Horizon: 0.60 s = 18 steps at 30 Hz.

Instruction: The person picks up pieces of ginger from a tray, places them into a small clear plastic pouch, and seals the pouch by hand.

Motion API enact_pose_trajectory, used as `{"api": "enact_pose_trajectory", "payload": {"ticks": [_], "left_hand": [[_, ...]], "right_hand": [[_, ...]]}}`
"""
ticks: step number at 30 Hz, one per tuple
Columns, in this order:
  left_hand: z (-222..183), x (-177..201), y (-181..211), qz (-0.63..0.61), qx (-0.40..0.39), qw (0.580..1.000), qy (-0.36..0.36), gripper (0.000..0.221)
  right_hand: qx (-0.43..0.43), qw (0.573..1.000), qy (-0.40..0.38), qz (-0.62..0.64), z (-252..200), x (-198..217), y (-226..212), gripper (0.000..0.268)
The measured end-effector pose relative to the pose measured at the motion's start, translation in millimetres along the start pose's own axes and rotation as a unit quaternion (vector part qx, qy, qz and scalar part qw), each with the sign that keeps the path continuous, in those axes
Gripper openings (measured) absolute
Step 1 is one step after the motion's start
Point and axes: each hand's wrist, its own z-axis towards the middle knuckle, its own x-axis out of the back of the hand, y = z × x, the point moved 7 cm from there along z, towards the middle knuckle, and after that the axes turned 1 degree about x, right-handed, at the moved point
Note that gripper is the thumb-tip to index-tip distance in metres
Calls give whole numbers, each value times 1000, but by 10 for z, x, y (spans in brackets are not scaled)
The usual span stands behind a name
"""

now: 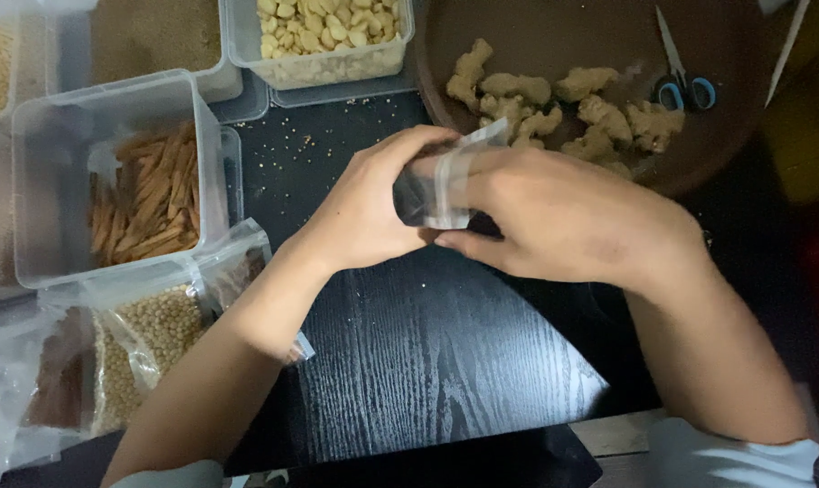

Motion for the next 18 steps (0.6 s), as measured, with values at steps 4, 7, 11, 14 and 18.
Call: {"api": "enact_pose_trajectory", "payload": {"ticks": [4,7,11,14,18], "left_hand": [[-27,-61,38,26,52,998,-24,81],[-22,-25,204,-30,-6,1000,-2,75],[3,-52,137,-48,20,999,3,44],[-16,2,-12,-29,43,998,41,38],[-70,110,-156,-80,112,988,65,42]], "right_hand": [[-36,998,-41,11,-3,-82,-4,29],[-54,996,-37,60,5,-102,-40,22],[6,999,2,50,14,17,-121,23],[64,993,95,40,-133,334,-158,26],[-122,968,195,-98,-436,648,274,30]]}}
